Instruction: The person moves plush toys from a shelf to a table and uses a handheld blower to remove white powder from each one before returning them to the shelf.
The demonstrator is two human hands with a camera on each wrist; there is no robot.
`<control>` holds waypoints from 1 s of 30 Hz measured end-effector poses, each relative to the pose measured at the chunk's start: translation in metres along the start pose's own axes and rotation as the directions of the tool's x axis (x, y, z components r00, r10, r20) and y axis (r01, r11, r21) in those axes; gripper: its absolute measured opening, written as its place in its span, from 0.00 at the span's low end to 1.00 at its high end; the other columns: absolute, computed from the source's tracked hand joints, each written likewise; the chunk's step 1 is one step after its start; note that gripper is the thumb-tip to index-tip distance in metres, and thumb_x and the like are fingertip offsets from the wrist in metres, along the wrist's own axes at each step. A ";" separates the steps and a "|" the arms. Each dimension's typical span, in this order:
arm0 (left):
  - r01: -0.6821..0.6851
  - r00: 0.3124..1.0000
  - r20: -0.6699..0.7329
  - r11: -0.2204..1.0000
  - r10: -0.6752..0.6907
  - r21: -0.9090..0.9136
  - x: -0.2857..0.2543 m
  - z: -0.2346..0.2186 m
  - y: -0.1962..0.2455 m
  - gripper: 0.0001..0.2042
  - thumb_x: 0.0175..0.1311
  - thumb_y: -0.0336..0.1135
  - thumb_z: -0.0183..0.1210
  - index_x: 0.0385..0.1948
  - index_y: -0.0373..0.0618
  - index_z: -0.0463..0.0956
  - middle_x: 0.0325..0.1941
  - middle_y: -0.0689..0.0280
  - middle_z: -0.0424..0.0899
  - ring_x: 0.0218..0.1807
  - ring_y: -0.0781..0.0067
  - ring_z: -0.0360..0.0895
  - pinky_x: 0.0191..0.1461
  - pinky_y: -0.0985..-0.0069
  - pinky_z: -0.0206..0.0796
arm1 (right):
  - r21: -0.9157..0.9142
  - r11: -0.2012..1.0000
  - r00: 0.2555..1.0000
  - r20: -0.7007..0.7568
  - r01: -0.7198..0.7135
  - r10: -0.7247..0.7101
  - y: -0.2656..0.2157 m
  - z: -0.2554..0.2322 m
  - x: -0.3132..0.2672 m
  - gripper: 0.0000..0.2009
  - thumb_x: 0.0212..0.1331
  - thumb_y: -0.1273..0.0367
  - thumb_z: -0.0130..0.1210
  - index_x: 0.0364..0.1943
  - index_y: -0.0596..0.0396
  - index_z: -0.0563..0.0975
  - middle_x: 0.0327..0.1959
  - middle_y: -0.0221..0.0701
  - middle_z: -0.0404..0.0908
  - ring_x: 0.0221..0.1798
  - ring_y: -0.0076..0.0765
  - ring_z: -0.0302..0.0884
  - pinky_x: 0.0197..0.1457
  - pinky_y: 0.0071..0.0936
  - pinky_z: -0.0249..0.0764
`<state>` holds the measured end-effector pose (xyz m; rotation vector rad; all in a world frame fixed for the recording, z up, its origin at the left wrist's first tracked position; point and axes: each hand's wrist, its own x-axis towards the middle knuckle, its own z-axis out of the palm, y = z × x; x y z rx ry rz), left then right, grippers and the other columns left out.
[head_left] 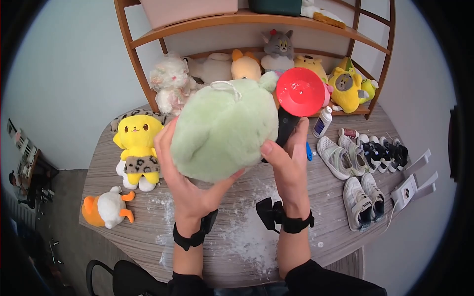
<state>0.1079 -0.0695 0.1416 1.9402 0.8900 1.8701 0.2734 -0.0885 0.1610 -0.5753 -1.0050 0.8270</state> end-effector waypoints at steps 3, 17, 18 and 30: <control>-0.024 1.000 -0.008 1.000 0.023 -0.004 -0.001 0.003 0.001 0.47 0.39 0.41 0.78 0.63 0.34 0.62 0.60 0.52 0.65 0.62 0.53 0.65 0.66 0.58 0.59 | -0.056 0.998 0.999 -0.034 0.006 -0.008 -0.007 0.006 -0.001 0.40 0.50 0.64 0.71 0.60 0.62 0.55 0.58 0.40 0.65 0.59 0.33 0.68 0.64 0.31 0.67; -0.266 0.964 0.065 0.943 0.258 0.200 0.003 0.014 0.008 0.48 0.40 0.38 0.76 0.68 0.37 0.59 0.67 0.49 0.59 0.69 0.48 0.59 0.70 0.57 0.56 | -0.043 0.998 0.998 0.032 0.053 -0.051 -0.002 0.001 0.000 0.53 0.39 0.64 0.78 0.64 0.62 0.49 0.62 0.44 0.64 0.64 0.38 0.67 0.67 0.36 0.67; -0.264 0.963 0.100 0.945 0.248 0.195 0.004 0.012 0.011 0.49 0.41 0.39 0.76 0.68 0.37 0.58 0.68 0.48 0.58 0.70 0.48 0.58 0.71 0.56 0.55 | -0.032 0.999 0.998 0.045 0.033 -0.032 -0.003 0.000 -0.001 0.53 0.38 0.65 0.78 0.65 0.62 0.48 0.63 0.43 0.64 0.65 0.39 0.67 0.67 0.36 0.67; 0.086 0.991 0.123 0.960 -0.054 -0.266 0.006 0.006 -0.002 0.43 0.61 0.48 0.60 0.71 0.32 0.50 0.68 0.47 0.70 0.71 0.54 0.64 0.74 0.62 0.49 | 0.289 0.957 0.974 -0.222 0.013 0.053 0.025 -0.026 0.004 0.37 0.59 0.59 0.58 0.70 0.57 0.57 0.66 0.38 0.68 0.65 0.38 0.70 0.68 0.36 0.67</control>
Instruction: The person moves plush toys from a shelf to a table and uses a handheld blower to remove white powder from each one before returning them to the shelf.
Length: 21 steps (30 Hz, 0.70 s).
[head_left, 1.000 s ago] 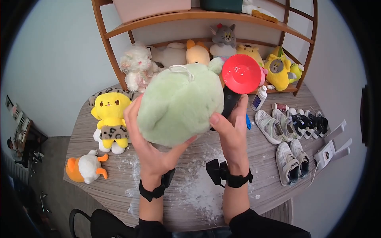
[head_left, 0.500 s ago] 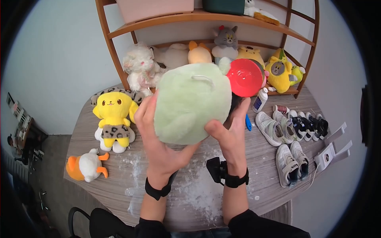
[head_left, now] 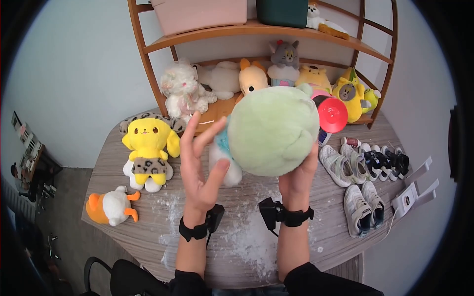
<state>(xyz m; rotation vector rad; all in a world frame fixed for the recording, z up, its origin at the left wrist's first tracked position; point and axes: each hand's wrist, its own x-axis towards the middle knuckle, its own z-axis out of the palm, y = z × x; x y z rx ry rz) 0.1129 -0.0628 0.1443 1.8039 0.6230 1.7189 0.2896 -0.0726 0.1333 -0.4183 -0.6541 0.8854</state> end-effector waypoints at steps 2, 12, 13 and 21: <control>0.039 0.999 0.009 0.978 -0.042 0.203 0.002 -0.010 -0.005 0.42 0.62 0.47 0.60 0.72 0.34 0.49 0.70 0.46 0.66 0.72 0.54 0.63 0.74 0.63 0.50 | 0.085 0.996 0.999 -0.001 -0.037 0.037 0.002 -0.006 -0.001 0.33 0.64 0.56 0.53 0.69 0.56 0.59 0.66 0.36 0.69 0.66 0.38 0.70 0.68 0.36 0.68; 0.546 0.817 0.242 0.568 -0.523 -0.616 0.001 -0.018 -0.009 0.31 0.64 0.35 0.61 0.67 0.36 0.59 0.60 0.57 0.75 0.60 0.67 0.74 0.65 0.71 0.65 | -0.047 0.993 0.993 -0.064 -0.107 0.104 0.010 -0.016 0.006 0.32 0.71 0.44 0.36 0.68 0.52 0.65 0.66 0.37 0.71 0.66 0.43 0.70 0.64 0.44 0.72; 0.500 0.840 0.150 0.635 -0.521 -0.588 0.002 -0.019 -0.010 0.31 0.63 0.33 0.62 0.66 0.36 0.60 0.59 0.56 0.75 0.59 0.66 0.75 0.64 0.70 0.67 | -0.121 0.988 0.994 -0.075 -0.091 0.082 0.009 -0.015 0.011 0.31 0.71 0.45 0.37 0.66 0.54 0.66 0.62 0.36 0.73 0.61 0.42 0.74 0.58 0.42 0.75; 0.276 0.871 -0.346 0.931 -0.347 -0.238 0.007 -0.018 -0.016 0.36 0.52 0.25 0.71 0.63 0.37 0.60 0.59 0.53 0.71 0.59 0.63 0.74 0.61 0.67 0.72 | -0.102 0.962 0.950 0.164 -0.253 0.267 -0.023 -0.015 0.011 0.23 0.70 0.53 0.38 0.53 0.60 0.70 0.27 0.29 0.70 0.16 0.23 0.67 0.14 0.22 0.60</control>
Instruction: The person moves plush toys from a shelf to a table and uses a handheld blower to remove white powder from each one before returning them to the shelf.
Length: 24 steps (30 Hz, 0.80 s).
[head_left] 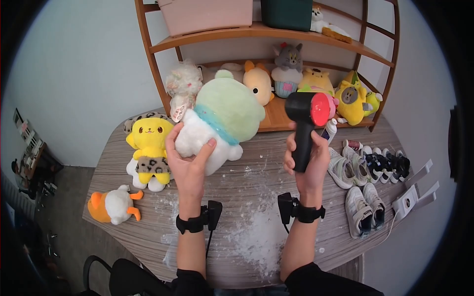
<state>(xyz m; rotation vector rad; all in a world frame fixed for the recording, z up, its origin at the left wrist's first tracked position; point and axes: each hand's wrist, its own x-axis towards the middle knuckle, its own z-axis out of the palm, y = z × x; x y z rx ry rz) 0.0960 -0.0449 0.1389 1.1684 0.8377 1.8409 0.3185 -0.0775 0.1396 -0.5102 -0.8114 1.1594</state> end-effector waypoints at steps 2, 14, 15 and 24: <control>-0.023 0.999 -0.024 1.000 0.023 0.009 0.000 0.002 -0.002 0.35 0.52 0.24 0.71 0.63 0.37 0.60 0.60 0.53 0.71 0.60 0.63 0.73 0.61 0.67 0.72 | -0.035 0.999 0.999 0.046 -0.018 0.019 -0.001 0.004 -0.003 0.23 0.70 0.53 0.38 0.53 0.60 0.70 0.27 0.29 0.70 0.15 0.22 0.66 0.13 0.20 0.58; -0.382 0.895 0.377 0.850 0.241 0.363 -0.006 0.003 -0.004 0.31 0.42 0.14 0.69 0.53 0.41 0.70 0.57 0.62 0.70 0.59 0.68 0.73 0.61 0.69 0.73 | -0.263 0.964 0.981 0.177 -0.033 0.082 0.014 0.019 -0.003 0.21 0.67 0.59 0.43 0.50 0.64 0.70 0.23 0.30 0.70 0.14 0.20 0.63 0.15 0.18 0.54; -0.408 0.875 0.416 0.843 0.249 0.352 -0.008 0.006 -0.002 0.30 0.41 0.14 0.70 0.51 0.41 0.71 0.57 0.62 0.70 0.59 0.68 0.73 0.61 0.69 0.72 | -0.257 0.966 0.989 0.129 -0.035 0.070 0.016 0.021 -0.003 0.21 0.67 0.58 0.42 0.50 0.64 0.70 0.23 0.29 0.70 0.14 0.20 0.63 0.14 0.18 0.55; -0.386 0.920 0.171 0.890 0.352 0.242 -0.005 -0.008 0.017 0.30 0.45 0.20 0.70 0.55 0.41 0.70 0.57 0.59 0.72 0.58 0.66 0.74 0.64 0.67 0.68 | -0.261 0.946 0.975 -0.156 -0.194 0.157 0.018 -0.011 0.009 0.18 0.68 0.56 0.44 0.44 0.59 0.73 0.22 0.26 0.72 0.13 0.20 0.66 0.12 0.21 0.59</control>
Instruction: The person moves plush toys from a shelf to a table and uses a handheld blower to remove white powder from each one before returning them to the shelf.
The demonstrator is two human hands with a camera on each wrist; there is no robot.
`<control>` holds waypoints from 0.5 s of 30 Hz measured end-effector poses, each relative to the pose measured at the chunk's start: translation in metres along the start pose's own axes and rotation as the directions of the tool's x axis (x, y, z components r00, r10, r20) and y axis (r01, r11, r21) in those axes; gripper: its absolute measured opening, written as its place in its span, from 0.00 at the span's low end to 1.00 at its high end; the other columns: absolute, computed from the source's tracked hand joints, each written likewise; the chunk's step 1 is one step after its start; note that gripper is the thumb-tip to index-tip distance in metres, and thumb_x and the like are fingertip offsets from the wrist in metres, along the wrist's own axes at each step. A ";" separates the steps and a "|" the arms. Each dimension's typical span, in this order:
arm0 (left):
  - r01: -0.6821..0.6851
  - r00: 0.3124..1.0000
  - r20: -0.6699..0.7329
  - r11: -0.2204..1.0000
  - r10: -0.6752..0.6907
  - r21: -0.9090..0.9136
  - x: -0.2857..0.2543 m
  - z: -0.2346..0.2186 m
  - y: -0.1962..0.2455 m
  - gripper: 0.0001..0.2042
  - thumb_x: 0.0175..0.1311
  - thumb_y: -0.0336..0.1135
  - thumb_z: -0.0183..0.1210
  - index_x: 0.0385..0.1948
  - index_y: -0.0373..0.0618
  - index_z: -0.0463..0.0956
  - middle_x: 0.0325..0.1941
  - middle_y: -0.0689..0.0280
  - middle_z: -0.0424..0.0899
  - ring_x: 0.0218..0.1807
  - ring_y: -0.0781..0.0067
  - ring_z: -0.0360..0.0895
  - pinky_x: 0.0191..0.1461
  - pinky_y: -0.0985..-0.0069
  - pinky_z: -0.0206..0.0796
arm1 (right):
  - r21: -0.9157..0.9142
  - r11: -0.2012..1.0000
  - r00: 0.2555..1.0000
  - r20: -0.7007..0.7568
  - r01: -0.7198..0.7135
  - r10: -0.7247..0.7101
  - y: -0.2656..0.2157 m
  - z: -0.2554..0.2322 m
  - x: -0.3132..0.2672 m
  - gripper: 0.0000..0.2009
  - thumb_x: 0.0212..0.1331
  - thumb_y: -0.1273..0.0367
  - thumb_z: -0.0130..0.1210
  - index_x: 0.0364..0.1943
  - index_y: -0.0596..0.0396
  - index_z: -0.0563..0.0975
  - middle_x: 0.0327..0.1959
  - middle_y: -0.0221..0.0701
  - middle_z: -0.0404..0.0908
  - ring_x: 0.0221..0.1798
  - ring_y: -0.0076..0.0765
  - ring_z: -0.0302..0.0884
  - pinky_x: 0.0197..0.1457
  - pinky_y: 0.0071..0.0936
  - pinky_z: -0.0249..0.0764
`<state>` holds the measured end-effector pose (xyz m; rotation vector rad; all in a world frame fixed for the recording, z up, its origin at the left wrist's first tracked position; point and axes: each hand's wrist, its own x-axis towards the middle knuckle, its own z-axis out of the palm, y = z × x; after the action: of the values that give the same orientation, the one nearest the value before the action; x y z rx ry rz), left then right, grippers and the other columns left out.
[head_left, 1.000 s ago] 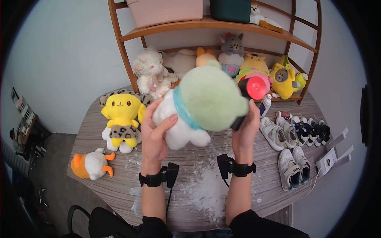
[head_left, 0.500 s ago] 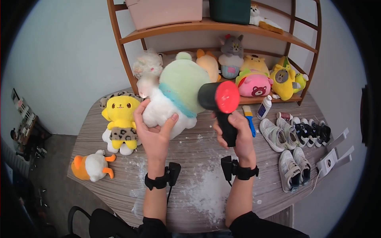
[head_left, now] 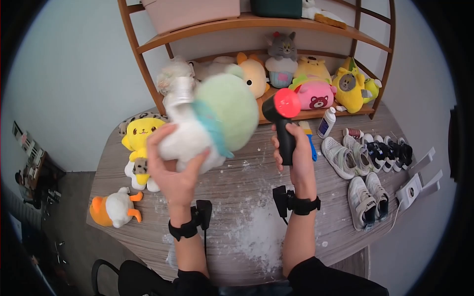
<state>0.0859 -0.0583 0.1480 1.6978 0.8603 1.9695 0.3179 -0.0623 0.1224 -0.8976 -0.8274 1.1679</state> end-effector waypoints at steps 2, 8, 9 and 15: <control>0.047 0.984 -0.166 0.991 -0.068 -0.128 0.003 -0.004 0.010 0.30 0.50 0.23 0.70 0.57 0.38 0.67 0.57 0.56 0.73 0.58 0.65 0.74 0.64 0.65 0.68 | -0.140 0.988 0.996 -0.065 -0.066 0.057 0.003 -0.005 0.005 0.16 0.68 0.58 0.47 0.44 0.57 0.73 0.22 0.26 0.72 0.13 0.20 0.66 0.13 0.20 0.59; 0.077 0.870 -0.473 0.987 -0.137 -0.144 0.011 -0.015 0.018 0.30 0.60 0.30 0.67 0.62 0.34 0.63 0.60 0.52 0.73 0.60 0.62 0.74 0.64 0.65 0.68 | -0.736 0.676 0.983 -0.133 -0.015 -0.124 0.030 -0.004 0.010 0.19 0.51 0.62 0.65 0.40 0.62 0.75 0.28 0.45 0.82 0.31 0.43 0.83 0.40 0.35 0.75; 0.089 0.860 -0.487 0.984 -0.154 -0.155 0.012 -0.017 0.017 0.30 0.60 0.30 0.67 0.62 0.35 0.63 0.60 0.53 0.73 0.60 0.62 0.74 0.63 0.65 0.69 | -0.747 0.665 0.987 -0.112 -0.006 -0.117 0.037 -0.006 0.012 0.19 0.51 0.62 0.65 0.41 0.62 0.75 0.30 0.47 0.83 0.35 0.47 0.83 0.43 0.36 0.75; 0.121 0.797 -0.554 0.962 -0.241 -0.244 0.017 -0.032 -0.005 0.30 0.58 0.30 0.69 0.60 0.37 0.64 0.57 0.51 0.73 0.57 0.62 0.75 0.61 0.66 0.72 | -0.855 0.511 0.985 -0.152 -0.089 -0.084 0.064 -0.010 0.022 0.21 0.52 0.63 0.61 0.45 0.64 0.74 0.40 0.54 0.83 0.49 0.60 0.80 0.54 0.44 0.74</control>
<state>0.0509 -0.0494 0.1544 0.8548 0.9380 2.3749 0.3062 -0.0329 0.0618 -1.8071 -1.2944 0.5854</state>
